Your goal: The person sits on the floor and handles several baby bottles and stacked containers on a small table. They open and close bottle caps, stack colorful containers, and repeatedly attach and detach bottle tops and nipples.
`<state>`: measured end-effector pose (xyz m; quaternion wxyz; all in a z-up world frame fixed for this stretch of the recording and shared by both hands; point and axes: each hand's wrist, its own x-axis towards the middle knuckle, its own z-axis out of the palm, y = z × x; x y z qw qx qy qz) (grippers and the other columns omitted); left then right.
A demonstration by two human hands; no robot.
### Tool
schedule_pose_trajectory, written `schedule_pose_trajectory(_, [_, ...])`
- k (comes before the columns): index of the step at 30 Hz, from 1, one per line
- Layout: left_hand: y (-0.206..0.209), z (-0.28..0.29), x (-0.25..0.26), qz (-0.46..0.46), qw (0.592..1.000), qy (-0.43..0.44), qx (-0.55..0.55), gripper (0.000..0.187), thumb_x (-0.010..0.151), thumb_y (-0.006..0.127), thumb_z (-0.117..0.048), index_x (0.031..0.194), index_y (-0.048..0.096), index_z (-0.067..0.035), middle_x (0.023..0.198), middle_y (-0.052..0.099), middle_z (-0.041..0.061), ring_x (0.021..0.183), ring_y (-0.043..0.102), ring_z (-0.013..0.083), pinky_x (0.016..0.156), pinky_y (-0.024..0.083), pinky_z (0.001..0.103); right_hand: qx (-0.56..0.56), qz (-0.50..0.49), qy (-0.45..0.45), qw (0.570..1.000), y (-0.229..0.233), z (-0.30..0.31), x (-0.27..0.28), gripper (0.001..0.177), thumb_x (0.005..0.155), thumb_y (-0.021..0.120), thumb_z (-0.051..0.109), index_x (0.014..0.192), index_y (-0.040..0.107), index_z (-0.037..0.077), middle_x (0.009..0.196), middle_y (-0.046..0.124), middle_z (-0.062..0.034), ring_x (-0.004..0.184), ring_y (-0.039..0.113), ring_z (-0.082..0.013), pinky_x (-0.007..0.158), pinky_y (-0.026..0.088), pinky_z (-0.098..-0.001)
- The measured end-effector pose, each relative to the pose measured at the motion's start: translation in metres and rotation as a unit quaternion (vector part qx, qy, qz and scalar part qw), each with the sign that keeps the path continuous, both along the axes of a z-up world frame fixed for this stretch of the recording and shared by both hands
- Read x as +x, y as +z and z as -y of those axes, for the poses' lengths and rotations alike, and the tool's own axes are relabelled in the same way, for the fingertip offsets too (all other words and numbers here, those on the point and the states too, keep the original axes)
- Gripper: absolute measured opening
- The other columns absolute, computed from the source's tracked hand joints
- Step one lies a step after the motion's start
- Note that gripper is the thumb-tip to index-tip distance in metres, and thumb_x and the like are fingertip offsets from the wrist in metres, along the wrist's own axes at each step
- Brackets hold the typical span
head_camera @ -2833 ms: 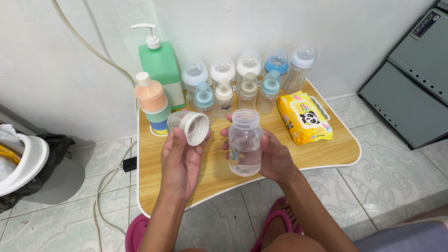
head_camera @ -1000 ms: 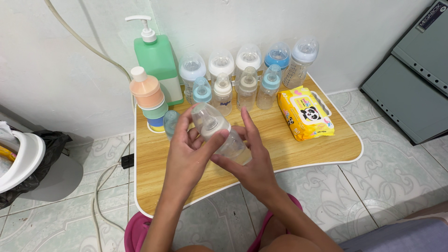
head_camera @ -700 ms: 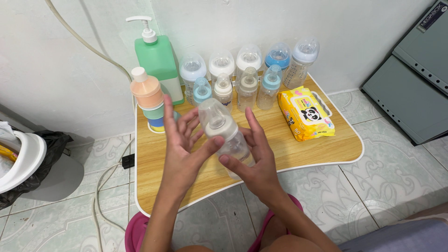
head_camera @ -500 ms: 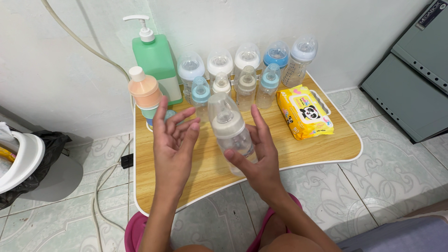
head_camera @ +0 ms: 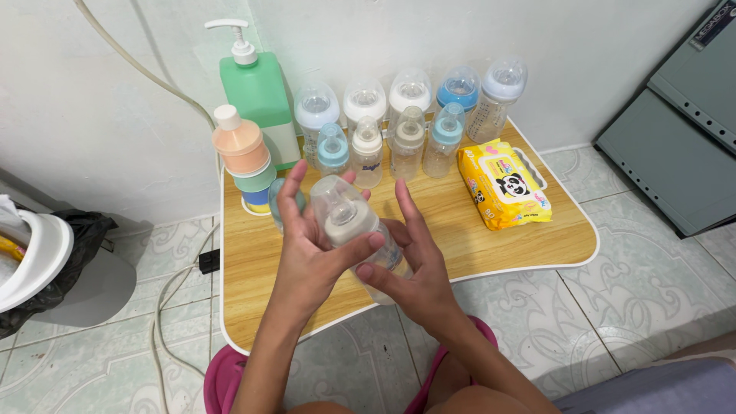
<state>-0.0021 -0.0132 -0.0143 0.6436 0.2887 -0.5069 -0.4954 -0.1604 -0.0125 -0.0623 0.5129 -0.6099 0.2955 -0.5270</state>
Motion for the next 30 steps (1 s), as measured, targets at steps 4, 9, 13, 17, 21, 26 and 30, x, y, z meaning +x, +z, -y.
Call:
schedule_pose_trajectory(4, [-0.004,0.001,0.003,0.096,0.990,0.072,0.072,0.089,0.070,0.090,-0.005,0.142,0.038,0.002,0.121,0.071,0.015,0.114,0.069,0.0193,0.100,0.055,0.033,-0.012,-0.004,-0.026,1.000,-0.003,0.002,0.000,0.110,0.087,0.081,0.018,0.168,0.008,0.007,0.139,0.062,-0.0154,0.131,0.059,-0.0219,0.112,0.044,-0.0353])
schedule_pose_trajectory(9, [-0.009,0.002,0.013,0.077,0.994,0.001,0.081,0.063,0.073,0.088,-0.007,0.128,0.060,0.002,0.121,0.073,0.011,0.116,0.069,0.0158,0.105,0.052,0.030,0.009,-0.004,-0.001,1.000,-0.009,0.004,-0.006,0.111,0.087,0.081,0.023,0.168,0.006,0.006,0.139,0.062,-0.0155,0.131,0.058,-0.0222,0.112,0.042,-0.0349])
schedule_pose_trajectory(13, [-0.013,0.000,0.016,0.072,0.995,-0.012,0.069,0.065,0.074,0.089,-0.008,0.131,0.060,0.003,0.121,0.073,0.011,0.116,0.069,0.0163,0.105,0.052,0.031,0.010,-0.009,0.023,1.000,-0.011,0.004,-0.007,0.110,0.089,0.080,0.026,0.168,0.008,0.002,0.146,0.057,-0.0161,0.139,0.053,-0.0227,0.118,0.034,-0.0352])
schedule_pose_trajectory(17, [-0.013,0.000,0.014,0.073,0.996,-0.010,0.041,0.071,0.076,0.087,-0.007,0.138,0.055,0.004,0.131,0.069,0.012,0.125,0.064,0.0183,0.111,0.049,0.032,-0.003,0.010,0.054,0.998,-0.010,0.009,-0.003,0.106,0.091,0.079,0.022,0.168,0.009,0.002,0.155,0.048,-0.0154,0.148,0.045,-0.0222,0.123,0.029,-0.0355])
schedule_pose_trajectory(21, [-0.014,-0.003,0.014,0.056,0.997,-0.040,0.035,0.085,0.078,0.085,-0.008,0.151,0.043,-0.002,0.149,0.055,0.009,0.139,0.053,0.0176,0.114,0.047,0.035,0.014,0.007,0.082,0.997,-0.012,0.017,-0.001,0.108,0.087,0.081,0.016,0.167,0.009,0.007,0.153,0.049,-0.0136,0.141,0.050,-0.0221,0.117,0.038,-0.0371])
schedule_pose_trajectory(26, [-0.017,-0.005,0.032,0.219,0.969,0.106,-0.046,0.080,0.085,0.083,-0.012,0.155,0.046,-0.005,0.156,0.052,0.010,0.142,0.052,0.0226,0.118,0.044,0.037,-0.007,-0.068,0.044,0.997,-0.020,0.029,0.003,0.072,0.087,0.083,0.007,0.149,0.048,0.000,0.144,0.054,-0.0150,0.137,0.057,-0.0229,0.117,0.048,-0.0406])
schedule_pose_trajectory(30, [-0.032,0.001,0.063,0.301,0.912,0.271,-0.069,0.072,0.092,0.080,-0.019,0.154,0.047,-0.008,0.154,0.056,0.011,0.144,0.057,0.0249,0.117,0.048,0.037,0.059,-0.082,0.026,0.995,-0.032,0.051,0.010,0.063,0.083,0.082,0.006,0.136,0.049,0.003,0.131,0.066,-0.0113,0.126,0.064,-0.0193,0.109,0.050,-0.0373])
